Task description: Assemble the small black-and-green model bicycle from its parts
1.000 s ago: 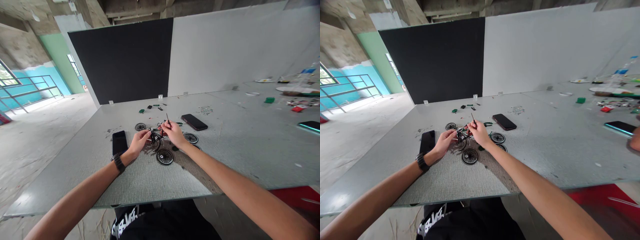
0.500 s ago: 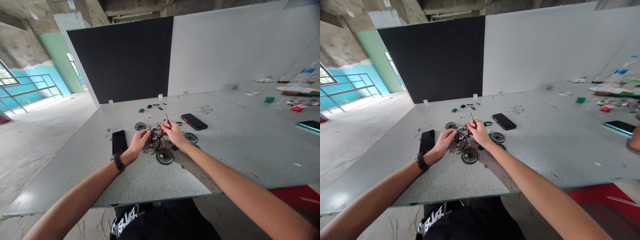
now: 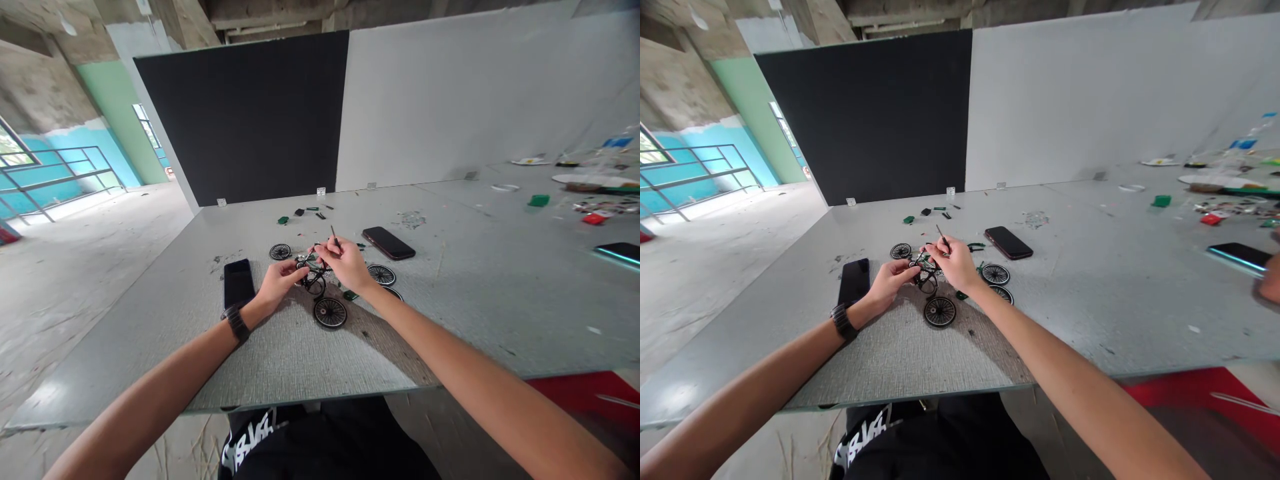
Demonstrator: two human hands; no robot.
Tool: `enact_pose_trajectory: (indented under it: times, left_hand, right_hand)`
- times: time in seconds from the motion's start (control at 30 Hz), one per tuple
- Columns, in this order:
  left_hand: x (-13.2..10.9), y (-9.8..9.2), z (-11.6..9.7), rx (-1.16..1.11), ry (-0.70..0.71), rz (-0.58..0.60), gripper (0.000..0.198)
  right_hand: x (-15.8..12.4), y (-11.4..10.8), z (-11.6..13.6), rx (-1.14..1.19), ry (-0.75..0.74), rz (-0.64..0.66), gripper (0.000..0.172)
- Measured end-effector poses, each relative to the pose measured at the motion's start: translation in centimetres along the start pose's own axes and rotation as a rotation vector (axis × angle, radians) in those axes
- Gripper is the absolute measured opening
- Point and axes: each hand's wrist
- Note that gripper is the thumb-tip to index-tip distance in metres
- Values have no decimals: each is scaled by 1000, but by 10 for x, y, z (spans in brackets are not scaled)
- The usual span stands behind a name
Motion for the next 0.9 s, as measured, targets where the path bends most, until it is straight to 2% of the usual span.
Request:
enact_pose_trajectory:
  times: [0.13,0.3,0.47,0.63,0.77,0.9]
  left_hand:
    - [1,0,0,-108,-62,70,24]
    - [0,-1,-5,-277,-152,80,27]
    - [0,-4,-8,-427,-237,-71,25]
    - [3,-7,-8,-575,-226,-230,22]
    - [5,-8,-6,-615,-226,-270,20]
    - [6,-8,-5,-641,-221,-258,19]
  right_hand:
    - [0,0,5,29,0,25,51]
    - [1,-2,5,56,14,36,49]
    - [1,-9,-1,-49,74,11,44]
    - [-2,-12,3,-454,-109,102,46]
    - [-6,-7,3,-533,-121,186,47]
    - [-7,-2,-5,-619,-101,154,42]
Point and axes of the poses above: each hand's wrist, its own x-axis towards the middle knuckle, its own y-axis out of the palm, z = x × y, and after that the axes turned 10 degrees about -y, right-handed
